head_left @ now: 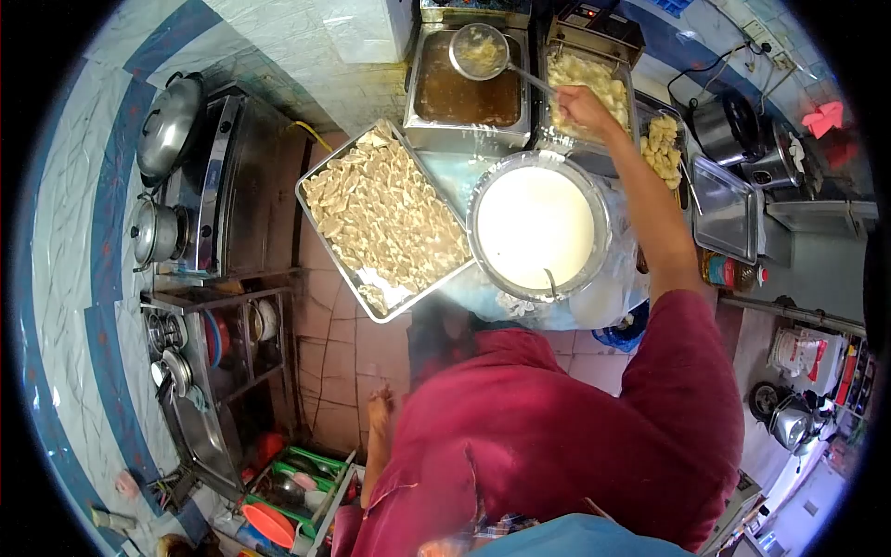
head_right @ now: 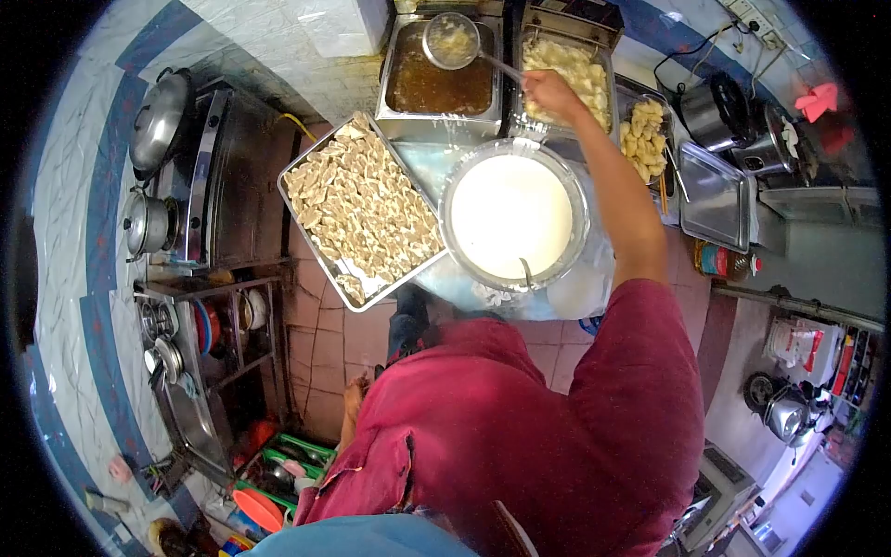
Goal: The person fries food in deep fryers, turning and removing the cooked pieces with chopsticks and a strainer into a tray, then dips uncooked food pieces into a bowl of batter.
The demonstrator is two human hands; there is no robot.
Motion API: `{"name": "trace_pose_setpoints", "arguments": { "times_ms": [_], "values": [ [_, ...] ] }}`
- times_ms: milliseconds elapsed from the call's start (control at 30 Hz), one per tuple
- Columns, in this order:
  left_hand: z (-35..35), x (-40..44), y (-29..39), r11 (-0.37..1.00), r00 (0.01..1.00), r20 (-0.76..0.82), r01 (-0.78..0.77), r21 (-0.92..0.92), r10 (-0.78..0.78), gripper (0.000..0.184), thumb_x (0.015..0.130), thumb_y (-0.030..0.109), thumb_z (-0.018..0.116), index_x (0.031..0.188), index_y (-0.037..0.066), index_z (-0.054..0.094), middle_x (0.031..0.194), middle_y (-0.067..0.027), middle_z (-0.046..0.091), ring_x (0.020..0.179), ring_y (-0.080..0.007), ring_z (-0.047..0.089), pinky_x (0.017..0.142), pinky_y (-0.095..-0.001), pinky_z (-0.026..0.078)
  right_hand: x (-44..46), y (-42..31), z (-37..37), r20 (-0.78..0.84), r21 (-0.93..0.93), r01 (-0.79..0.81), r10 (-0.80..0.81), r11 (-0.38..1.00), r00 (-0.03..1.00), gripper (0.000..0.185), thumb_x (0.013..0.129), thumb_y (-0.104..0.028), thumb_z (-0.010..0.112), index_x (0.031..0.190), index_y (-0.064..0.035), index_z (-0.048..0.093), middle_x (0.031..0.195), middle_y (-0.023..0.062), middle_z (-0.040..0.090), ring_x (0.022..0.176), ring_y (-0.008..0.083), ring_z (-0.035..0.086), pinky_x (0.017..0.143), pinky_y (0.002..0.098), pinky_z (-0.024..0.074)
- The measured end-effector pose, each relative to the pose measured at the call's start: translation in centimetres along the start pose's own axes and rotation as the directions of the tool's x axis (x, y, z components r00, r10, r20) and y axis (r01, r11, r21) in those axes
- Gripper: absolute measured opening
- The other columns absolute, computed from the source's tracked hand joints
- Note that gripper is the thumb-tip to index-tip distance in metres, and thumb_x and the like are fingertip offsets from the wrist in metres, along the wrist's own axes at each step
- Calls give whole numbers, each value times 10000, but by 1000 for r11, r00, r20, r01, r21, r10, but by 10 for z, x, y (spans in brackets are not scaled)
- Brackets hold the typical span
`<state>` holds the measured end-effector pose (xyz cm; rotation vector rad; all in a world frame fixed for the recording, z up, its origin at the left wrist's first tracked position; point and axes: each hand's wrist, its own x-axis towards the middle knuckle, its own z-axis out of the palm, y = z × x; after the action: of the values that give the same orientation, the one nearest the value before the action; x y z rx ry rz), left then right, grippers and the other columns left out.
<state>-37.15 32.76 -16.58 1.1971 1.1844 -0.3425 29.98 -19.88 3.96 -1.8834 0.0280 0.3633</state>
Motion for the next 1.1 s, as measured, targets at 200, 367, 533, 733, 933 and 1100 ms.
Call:
{"name": "trace_pose_setpoints", "arguments": {
  "times_ms": [200,367,533,733,933,1100],
  "values": [
    [11,-1,0,998,999,-24,26,63,-25,288,966,341,526,964,94,674,831,-7,643,668,-131,549,585,-265,442,-12,10,4,-70,-316,69,-96,946,993,357,952,-226,528,1190,15,642,702,16,586,611,137,527,604,304,448],
    [30,-28,36,990,998,-68,2,138,7,299,968,316,508,1011,67,668,868,-31,648,690,-136,548,593,-270,439,-34,13,58,-1,-29,-50,50,998,999,352,963,-218,539,1224,9,610,689,-23,563,597,74,491,545,238,406],
    [13,-16,30,980,999,26,25,197,-31,526,970,481,503,1290,73,593,1097,-113,639,917,-225,593,781,-376,492,-51,21,79,104,120,-109,97,987,990,225,943,-165,578,1092,-2,626,666,-21,538,523,55,426,454,229,335],
    [16,-14,2,986,991,-117,83,143,-67,282,952,304,543,985,53,668,869,-39,641,658,-147,539,542,-288,431,-92,16,77,142,307,-236,201,922,969,136,938,-128,582,1017,-25,623,661,-3,525,480,54,394,396,202,284],
    [6,4,-25,997,998,16,52,59,-53,351,993,335,480,1057,48,672,871,-36,642,685,-152,565,561,-294,447,-71,15,49,201,519,-330,263,788,944,275,916,-90,598,1178,-10,566,706,20,547,482,49,388,392,191,299],
    [25,-34,22,997,996,-76,-36,67,41,385,992,363,466,1087,53,673,907,-37,647,688,-139,548,586,-295,442,-42,-8,-4,124,20,-26,23,999,992,235,929,-163,545,1063,11,632,658,22,549,520,108,438,462,268,367]
  ]
}}
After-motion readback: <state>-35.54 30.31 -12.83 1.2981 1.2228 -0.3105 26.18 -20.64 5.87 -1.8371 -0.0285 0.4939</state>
